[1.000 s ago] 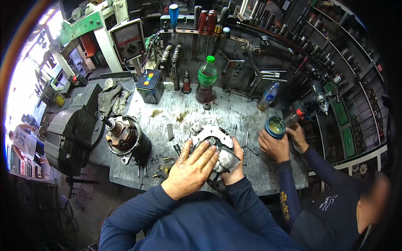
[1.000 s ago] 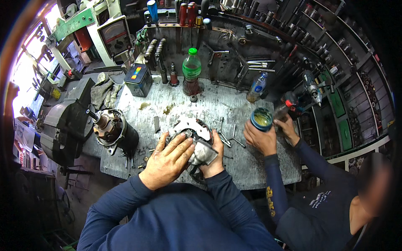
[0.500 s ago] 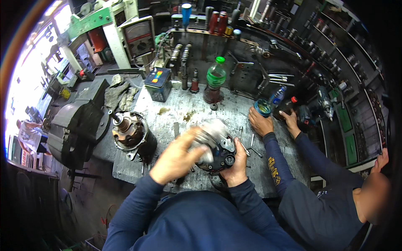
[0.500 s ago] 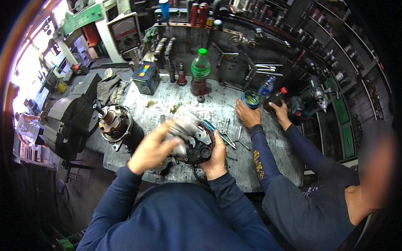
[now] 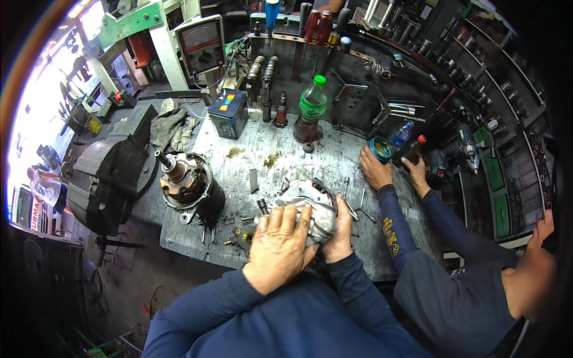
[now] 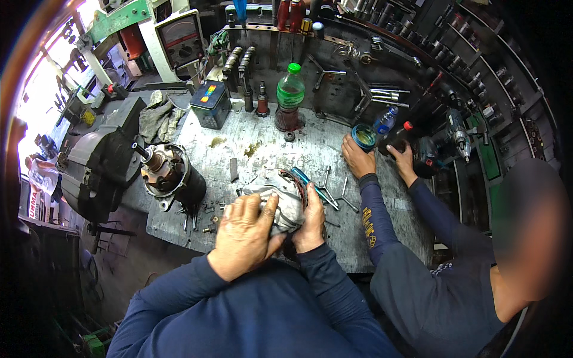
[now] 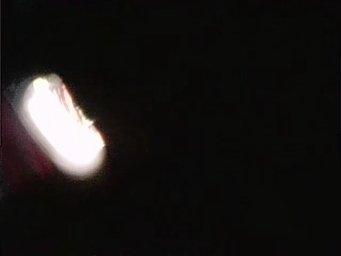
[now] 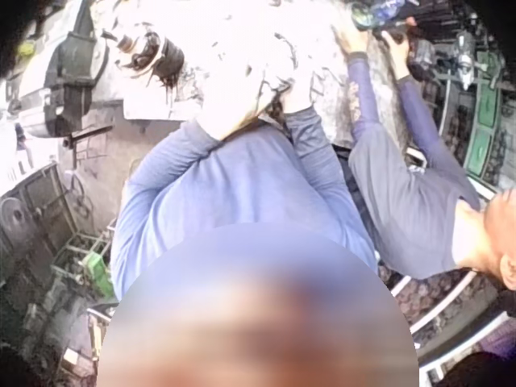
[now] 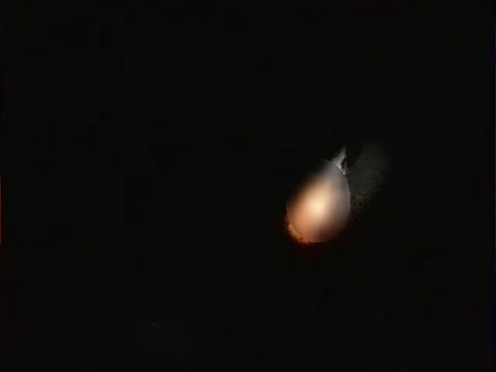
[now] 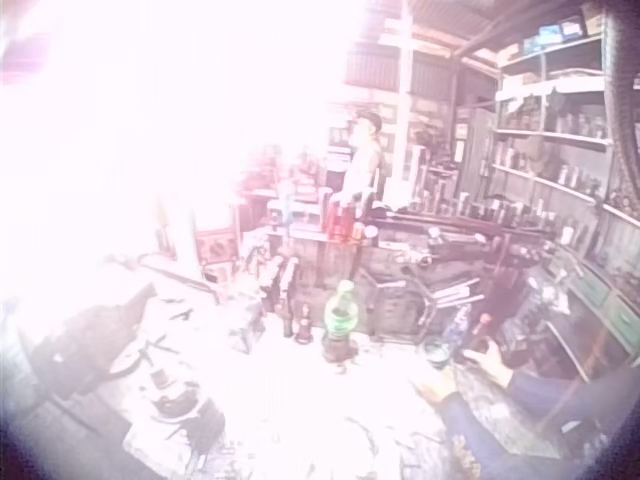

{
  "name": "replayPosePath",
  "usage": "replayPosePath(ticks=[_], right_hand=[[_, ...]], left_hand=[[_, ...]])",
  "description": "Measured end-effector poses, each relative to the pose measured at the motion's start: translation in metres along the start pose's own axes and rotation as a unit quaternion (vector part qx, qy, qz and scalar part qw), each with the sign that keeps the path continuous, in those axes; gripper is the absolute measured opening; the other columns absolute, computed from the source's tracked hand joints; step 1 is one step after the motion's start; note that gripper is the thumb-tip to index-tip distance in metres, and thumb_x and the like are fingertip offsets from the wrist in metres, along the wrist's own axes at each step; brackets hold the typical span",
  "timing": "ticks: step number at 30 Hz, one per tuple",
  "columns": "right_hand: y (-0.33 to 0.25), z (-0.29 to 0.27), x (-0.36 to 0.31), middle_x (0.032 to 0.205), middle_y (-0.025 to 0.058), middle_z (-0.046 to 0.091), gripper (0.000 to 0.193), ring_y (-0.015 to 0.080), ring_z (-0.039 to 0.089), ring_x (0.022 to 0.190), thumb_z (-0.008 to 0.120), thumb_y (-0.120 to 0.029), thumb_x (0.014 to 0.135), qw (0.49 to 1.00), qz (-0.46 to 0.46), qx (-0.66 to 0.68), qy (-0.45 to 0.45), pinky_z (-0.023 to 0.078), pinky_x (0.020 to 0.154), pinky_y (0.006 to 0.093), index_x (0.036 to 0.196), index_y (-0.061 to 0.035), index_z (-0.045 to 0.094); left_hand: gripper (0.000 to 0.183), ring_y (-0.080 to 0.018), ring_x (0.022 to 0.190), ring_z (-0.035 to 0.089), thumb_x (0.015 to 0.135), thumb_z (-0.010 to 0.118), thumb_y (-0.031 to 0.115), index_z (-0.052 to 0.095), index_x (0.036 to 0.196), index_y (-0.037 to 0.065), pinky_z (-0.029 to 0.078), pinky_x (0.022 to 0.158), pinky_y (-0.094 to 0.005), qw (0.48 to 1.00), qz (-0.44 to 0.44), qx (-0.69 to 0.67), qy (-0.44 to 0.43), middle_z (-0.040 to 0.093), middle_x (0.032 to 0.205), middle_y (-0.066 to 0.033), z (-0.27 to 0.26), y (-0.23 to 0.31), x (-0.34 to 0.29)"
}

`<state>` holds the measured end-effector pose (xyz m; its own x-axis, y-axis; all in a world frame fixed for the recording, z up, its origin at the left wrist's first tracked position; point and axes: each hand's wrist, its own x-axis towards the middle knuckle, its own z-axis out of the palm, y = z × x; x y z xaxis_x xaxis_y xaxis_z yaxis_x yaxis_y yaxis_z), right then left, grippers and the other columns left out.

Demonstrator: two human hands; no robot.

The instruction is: The person cleans a motor housing with a cloth, then handles a stator assembly, rotating it and inspecting the windings. The person uses a screwdriver to adjust or probe inside the stator while holding it with the other hand.

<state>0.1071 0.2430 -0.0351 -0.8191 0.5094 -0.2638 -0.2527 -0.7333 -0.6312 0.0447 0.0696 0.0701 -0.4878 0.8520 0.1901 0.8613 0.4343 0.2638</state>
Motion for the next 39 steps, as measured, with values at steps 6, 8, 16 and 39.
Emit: replayPosePath(ticks=[6,8,16,39], right_hand=[[0.001,0.004,-0.004,0.131,0.0156,0.074,0.052,0.0276,0.076,0.113,0.049,-0.043,0.114,0.999,0.017,0.046,0.021,0.061,0.1,0.0416,0.14,-0.0001,0.065],[-0.002,0.006,-0.006,0.129,0.0147,0.075,0.05,0.027,0.077,0.109,0.049,-0.042,0.114,0.999,-0.006,0.016,0.04,0.062,0.097,0.041,0.138,-0.0007,0.066],[-0.011,0.017,-0.012,0.118,0.0171,0.078,0.049,0.0249,0.079,0.099,0.05,-0.038,0.115,0.991,-0.063,-0.07,0.094,0.064,0.09,0.0382,0.128,0.0053,0.07],[-0.012,0.019,-0.004,0.087,-0.0038,0.06,0.036,0.0077,0.052,0.079,0.061,-0.027,0.113,0.961,-0.197,-0.161,0.105,0.045,0.074,0.0278,0.087,-0.0029,0.067]], left_hand=[[0.084,-0.0345,0.119,0.054,0.068,0.094,0.034,0.063,0.14,0.006,0.046,0.097,-0.0483,0.999,-0.009,-0.03,0.012,0.055,0.128,-0.0158,0.015,-0.007,0.0],[0.082,-0.0344,0.118,0.054,0.067,0.094,0.034,0.064,0.139,0.006,0.045,0.097,-0.0483,0.999,-0.003,-0.036,0.034,0.056,0.126,-0.0153,0.015,-0.006,0.0],[0.059,-0.0323,0.118,0.054,0.066,0.094,0.031,0.076,0.117,0.008,0.04,0.103,-0.0487,0.989,-0.004,-0.113,0.093,0.058,0.119,-0.0115,0.034,-0.016,0.008],[0.05,-0.0485,0.158,0.031,0.076,0.085,0.009,0.078,0.125,0.011,0.028,0.127,-0.0611,0.979,0.065,-0.16,0.106,0.044,0.166,-0.0222,0.046,-0.052,-0.025]])
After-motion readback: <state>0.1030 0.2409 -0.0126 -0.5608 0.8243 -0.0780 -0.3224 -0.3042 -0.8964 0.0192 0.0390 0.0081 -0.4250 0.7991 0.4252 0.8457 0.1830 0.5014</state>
